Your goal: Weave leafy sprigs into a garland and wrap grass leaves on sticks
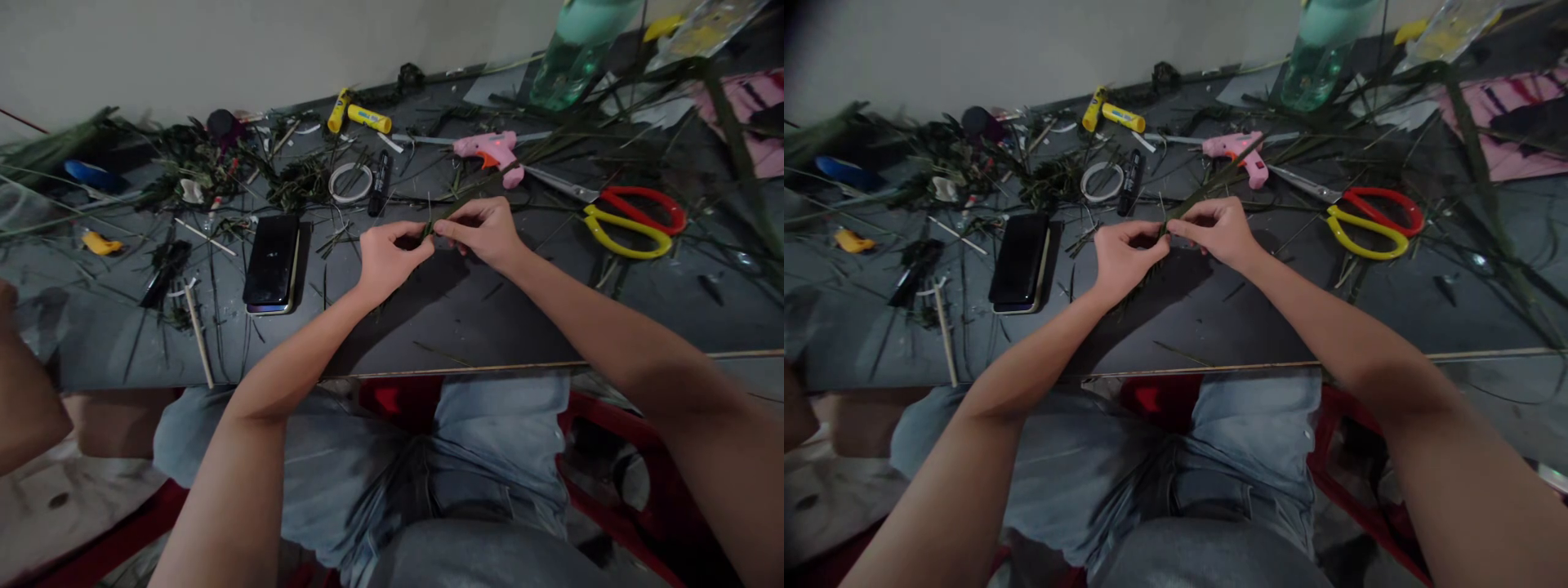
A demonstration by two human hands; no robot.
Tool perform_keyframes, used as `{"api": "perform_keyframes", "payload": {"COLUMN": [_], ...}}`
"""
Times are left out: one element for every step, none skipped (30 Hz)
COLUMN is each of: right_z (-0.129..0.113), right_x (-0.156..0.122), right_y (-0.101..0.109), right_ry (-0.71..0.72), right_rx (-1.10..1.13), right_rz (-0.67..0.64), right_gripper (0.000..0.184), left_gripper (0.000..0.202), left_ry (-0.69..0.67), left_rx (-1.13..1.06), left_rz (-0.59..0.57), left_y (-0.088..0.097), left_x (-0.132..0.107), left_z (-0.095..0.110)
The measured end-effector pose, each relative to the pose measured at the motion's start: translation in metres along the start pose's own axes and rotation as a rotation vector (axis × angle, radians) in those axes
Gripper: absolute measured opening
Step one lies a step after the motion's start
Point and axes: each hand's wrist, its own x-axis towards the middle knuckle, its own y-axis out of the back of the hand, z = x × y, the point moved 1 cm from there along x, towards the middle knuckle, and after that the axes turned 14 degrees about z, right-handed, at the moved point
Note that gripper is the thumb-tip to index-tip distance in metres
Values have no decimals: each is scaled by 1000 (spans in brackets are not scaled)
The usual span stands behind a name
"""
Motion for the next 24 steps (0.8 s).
{"api": "perform_keyframes", "payload": {"right_z": [1, 1, 2, 3, 4, 4, 4, 4, 3, 2, 0, -2, -4, -6, -7, -8, -9, -9, -9, -8, -8, -8, -8, -9], "right_x": [1, 2, 3, 3, 4, 4, 4, 3, 3, 2, 1, 1, 0, -1, -2, -2, -3, -3, -4, -4, -5, -5, -5, -5], "right_y": [0, 0, 1, 1, 1, 1, 1, 1, 1, 1, 1, 1, 1, 1, 1, 1, 1, 1, 2, 2, 3, 3, 4, 5], "right_ry": [-13, -30, -50, -75, -104, -134, -159, -177, -185, -184, -178, -170, -165, -164, -165, -166, -162, -154, -136, -106, -63, -9, 49, 107], "right_rx": [11, 23, 34, 44, 55, 63, 70, 74, 75, 74, 66, 49, 30, 12, -3, -13, -20, -26, -37, -57, -85, -121, -162, -204], "right_rz": [-16, -31, -45, -56, -58, -54, -47, -43, -43, -49, -61, -75, -81, -80, -73, -63, -50, -38, -27, -18, -10, -4, -2, -6], "right_gripper": [47, 46, 46, 44, 43, 41, 40, 40, 40, 40, 40, 39, 39, 40, 41, 42, 42, 42, 42, 41, 39, 37, 34, 32], "left_gripper": [7, 6, 7, 7, 8, 9, 9, 10, 10, 10, 10, 10, 11, 11, 11, 11, 11, 11, 11, 12, 11, 11, 11, 10], "left_ry": [0, 3, 6, 10, 14, 17, 18, 18, 16, 11, 4, -7, -21, -38, -57, -77, -95, -107, -113, -111, -102, -87, -67, -45], "left_rx": [-3, -8, -16, -23, -32, -39, -45, -48, -49, -46, -42, -35, -26, -14, -1, 13, 26, 36, 41, 40, 34, 27, 19, 12], "left_rz": [2, 0, -3, -8, -13, -15, -15, -11, -7, -3, 2, 8, 17, 26, 35, 44, 50, 54, 54, 53, 46, 34, 19, 2], "left_y": [0, -1, -1, -1, -1, -1, -1, -1, -1, -1, 0, 0, 0, 1, 1, 1, 1, 2, 2, 2, 2, 2, 1, 1], "left_x": [0, -1, -1, -1, -1, -1, -1, -1, -1, -1, -2, -2, -2, -2, -2, -2, -2, -2, -2, -1, -1, 0, 0, 1], "left_z": [-1, -1, -2, -2, -3, -3, -3, -3, -4, -3, -3, -3, -3, -3, -3, -2, -2, -3, -3, -3, -4, -5, -5, -6]}}
